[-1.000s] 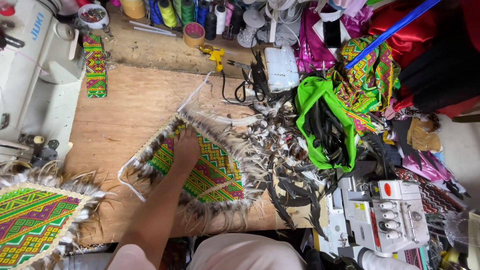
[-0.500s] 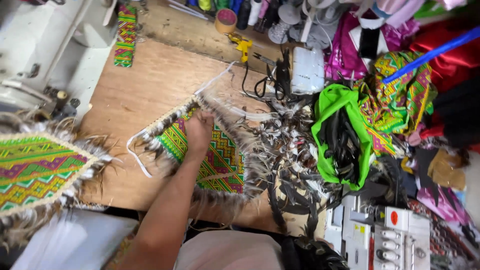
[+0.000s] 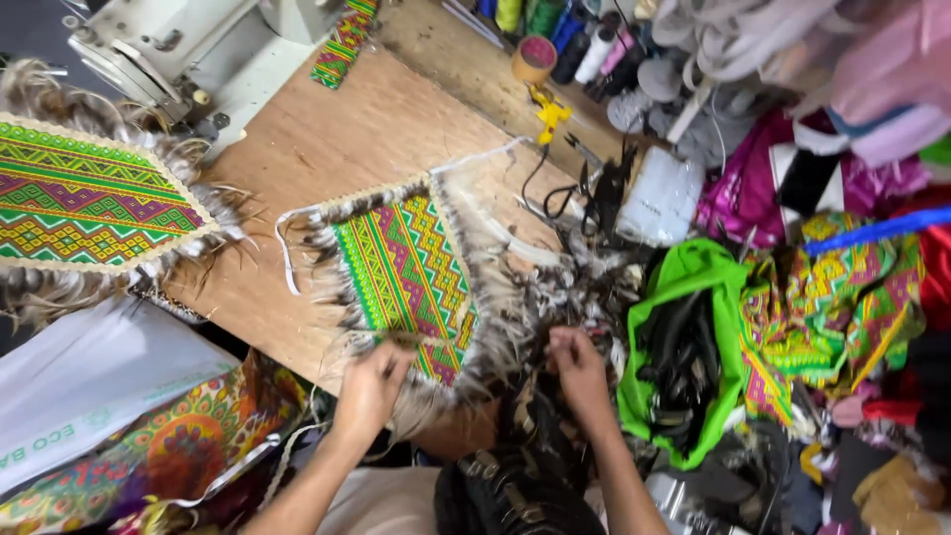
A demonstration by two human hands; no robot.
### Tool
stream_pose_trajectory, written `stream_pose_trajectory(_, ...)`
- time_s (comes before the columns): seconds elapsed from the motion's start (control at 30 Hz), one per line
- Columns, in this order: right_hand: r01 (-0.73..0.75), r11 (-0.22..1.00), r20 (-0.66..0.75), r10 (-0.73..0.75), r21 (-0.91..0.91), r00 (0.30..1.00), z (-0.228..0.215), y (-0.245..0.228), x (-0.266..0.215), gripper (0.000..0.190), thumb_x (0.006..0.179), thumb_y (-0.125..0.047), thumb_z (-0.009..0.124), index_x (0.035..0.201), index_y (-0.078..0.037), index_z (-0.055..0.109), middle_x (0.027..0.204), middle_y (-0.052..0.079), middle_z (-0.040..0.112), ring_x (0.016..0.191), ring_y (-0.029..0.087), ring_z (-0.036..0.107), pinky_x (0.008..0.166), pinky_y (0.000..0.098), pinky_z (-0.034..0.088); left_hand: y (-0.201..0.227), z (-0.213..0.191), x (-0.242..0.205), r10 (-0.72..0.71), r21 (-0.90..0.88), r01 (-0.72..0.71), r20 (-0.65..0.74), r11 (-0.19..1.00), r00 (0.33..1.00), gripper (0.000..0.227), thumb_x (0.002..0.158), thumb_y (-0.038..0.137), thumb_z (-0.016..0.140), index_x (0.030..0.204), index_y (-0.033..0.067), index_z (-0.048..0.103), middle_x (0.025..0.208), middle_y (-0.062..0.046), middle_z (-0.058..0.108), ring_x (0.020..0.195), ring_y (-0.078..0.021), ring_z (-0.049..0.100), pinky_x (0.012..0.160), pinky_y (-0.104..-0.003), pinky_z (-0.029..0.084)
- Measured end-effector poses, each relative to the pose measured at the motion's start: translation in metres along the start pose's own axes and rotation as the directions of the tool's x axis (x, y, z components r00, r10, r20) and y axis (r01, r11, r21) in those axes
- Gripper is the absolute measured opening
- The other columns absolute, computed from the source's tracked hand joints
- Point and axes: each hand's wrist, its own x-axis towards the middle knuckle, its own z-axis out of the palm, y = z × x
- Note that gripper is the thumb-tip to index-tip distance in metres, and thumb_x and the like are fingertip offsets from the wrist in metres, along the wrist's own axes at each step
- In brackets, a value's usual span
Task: Assembling a decorative feathered craft item using a hot glue gun, patterned fabric, feathers, and trim.
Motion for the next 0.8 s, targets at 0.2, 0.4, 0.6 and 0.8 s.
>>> stream_pose_trajectory(0.2, 0.281, 0.927, -0.012, -0.293, -0.247, 0.956, 0.025, -0.084, 0.202, 0.023, 0.112, -0.036, 0.058, 0.109, -0.017, 0.071, 0.116, 0.004, 0.083, 0.105, 0.019, 0.075, 0.097, 0.0348, 0.054, -0.073, 0.004, -0.09, -0.377, 0.079, 0.38, -0.045, 0.922, 0.925, 0.019, 0.096, 0.031, 0.08, 0.084, 0.0208, 0.07, 0.078, 0.001, 0.082, 0.073, -0.0187, 0.08, 0.076, -0.036, 0.055)
stream_pose_trajectory(0.4, 0.145, 0.89, -0.262, -0.278, -0.433, 0.924, 0.053, -0.091, 0.417, 0.02, 0.094, -0.024, 0.063, 0.108, -0.014, 0.074, 0.103, 0.012, 0.078, 0.1, 0.034, 0.074, 0.093, 0.0434, 0.054, -0.11, 0.016, -0.14, -0.769, 0.025, 0.769, -0.002, 0.639, 0.639, 0.016, 0.083, 0.049, 0.082, 0.084, 0.0367, 0.093, 0.088, 0.012, 0.094, 0.098, -0.0022, 0.081, 0.104, -0.022, 0.053)
stream_pose_trajectory(0.6, -0.089, 0.858, -0.172, 0.0, -0.507, 0.985, 0.079, -0.12, 0.47, 0.055, 0.106, -0.049, 0.072, 0.13, -0.001, 0.068, 0.119, 0.022, 0.072, 0.12, 0.04, 0.072, 0.096, 0.0583, 0.059, -0.115, 0.029, -0.132, -0.827, -0.092, 0.823, -0.012, 0.56, 0.562, 0.013, 0.086, 0.042, 0.084, 0.086, 0.0338, 0.094, 0.087, 0.011, 0.097, 0.091, -0.0016, 0.082, 0.095, -0.02, 0.055)
stream_pose_trajectory(0.8, -0.385, 0.892, -0.174, 0.429, 0.237, 0.887, 0.043, -0.157, 0.396, 0.038, 0.11, -0.024, 0.063, 0.133, 0.005, 0.058, 0.078, 0.018, 0.074, 0.058, 0.022, 0.073, 0.053, 0.0304, 0.067, -0.098, 0.017, -0.109, -0.814, -0.144, 0.809, 0.033, 0.57, 0.58, 0.011, 0.089, 0.034, 0.085, 0.089, 0.0303, 0.095, 0.085, 0.011, 0.1, 0.082, -0.0008, 0.085, 0.084, -0.018, 0.059)
